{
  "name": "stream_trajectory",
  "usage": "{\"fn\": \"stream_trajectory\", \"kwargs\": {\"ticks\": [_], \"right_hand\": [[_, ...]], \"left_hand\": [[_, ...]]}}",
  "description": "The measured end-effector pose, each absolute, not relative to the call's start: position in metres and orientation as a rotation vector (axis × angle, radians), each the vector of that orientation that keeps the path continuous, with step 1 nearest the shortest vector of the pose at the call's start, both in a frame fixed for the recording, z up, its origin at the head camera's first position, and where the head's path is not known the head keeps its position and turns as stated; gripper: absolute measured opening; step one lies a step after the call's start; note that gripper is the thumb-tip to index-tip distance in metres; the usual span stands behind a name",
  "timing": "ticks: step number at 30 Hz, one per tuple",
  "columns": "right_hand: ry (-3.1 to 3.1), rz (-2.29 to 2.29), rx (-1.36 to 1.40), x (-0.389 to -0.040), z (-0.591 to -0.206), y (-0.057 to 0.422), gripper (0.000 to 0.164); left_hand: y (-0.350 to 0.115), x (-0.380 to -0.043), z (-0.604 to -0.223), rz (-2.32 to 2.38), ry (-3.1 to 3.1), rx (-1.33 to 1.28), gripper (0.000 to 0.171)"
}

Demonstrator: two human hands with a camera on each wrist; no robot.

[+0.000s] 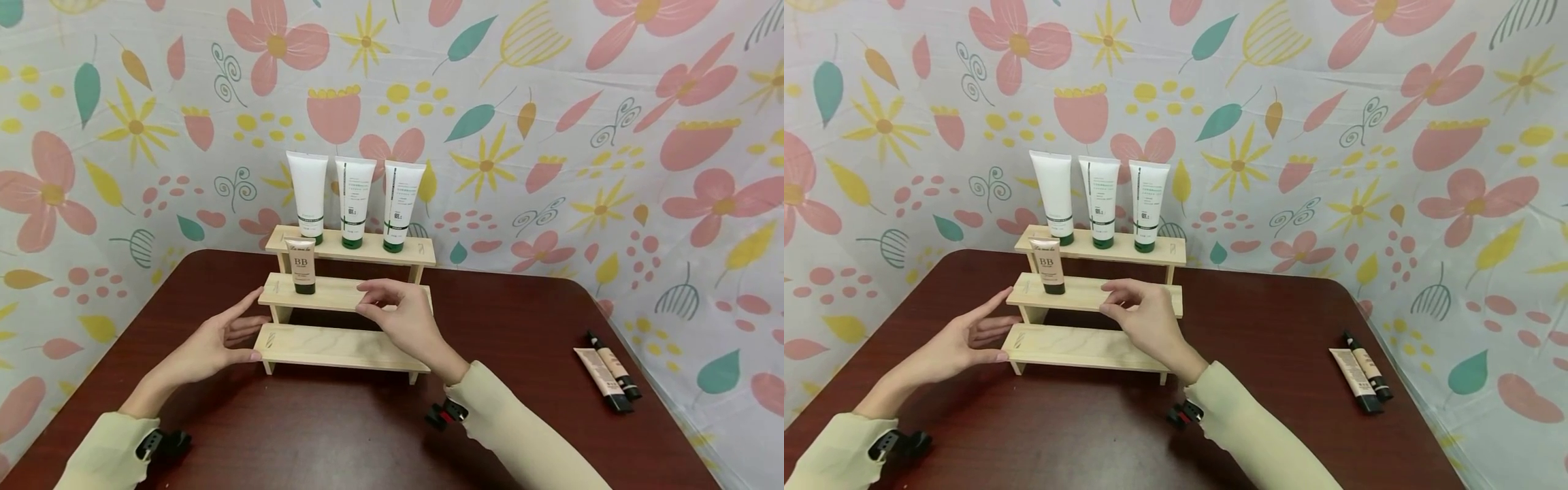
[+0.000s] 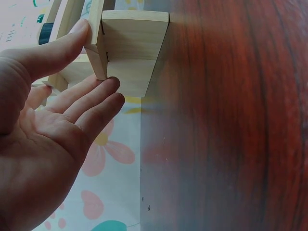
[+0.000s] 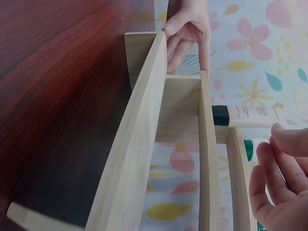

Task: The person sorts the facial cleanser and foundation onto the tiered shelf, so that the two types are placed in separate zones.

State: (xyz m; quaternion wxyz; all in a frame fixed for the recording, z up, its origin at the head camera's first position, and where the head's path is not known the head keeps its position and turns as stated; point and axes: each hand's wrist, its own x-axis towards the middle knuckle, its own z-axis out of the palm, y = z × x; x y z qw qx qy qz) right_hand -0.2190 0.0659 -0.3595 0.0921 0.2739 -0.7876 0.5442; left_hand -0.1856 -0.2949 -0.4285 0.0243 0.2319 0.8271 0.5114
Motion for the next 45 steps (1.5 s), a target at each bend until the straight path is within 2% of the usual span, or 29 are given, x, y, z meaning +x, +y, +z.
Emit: {"fn": "stream_trajectory", "kwargs": {"ticks": [7, 19, 27, 32, 45], "right_hand": [[-2.336, 1.595, 0.831, -0.218, -0.364, 0.085, 0.021], [-2.374, 1.665, 0.92, -0.212, -0.372, 0.116, 0.032], [-2.425, 1.684, 0.876, -0.202, -0.379, 0.141, 0.033], [-2.443, 1.609, 0.839, -0.197, -0.389, 0.163, 0.03], [-2.544, 1.476, 0.805, -0.187, -0.401, 0.245, 0.037]], "left_hand": [[-0.294, -0.185, -0.429, 1.575, 2.57, 0.732, 0.109], [-0.294, -0.185, -0.43, 1.594, 2.555, 0.712, 0.11], [-0.293, -0.185, -0.429, 1.593, 2.551, 0.701, 0.111], [-0.294, -0.185, -0.428, 1.595, 2.555, 0.706, 0.11], [-0.295, -0.187, -0.43, 1.58, 2.565, 0.702, 0.11]]}}
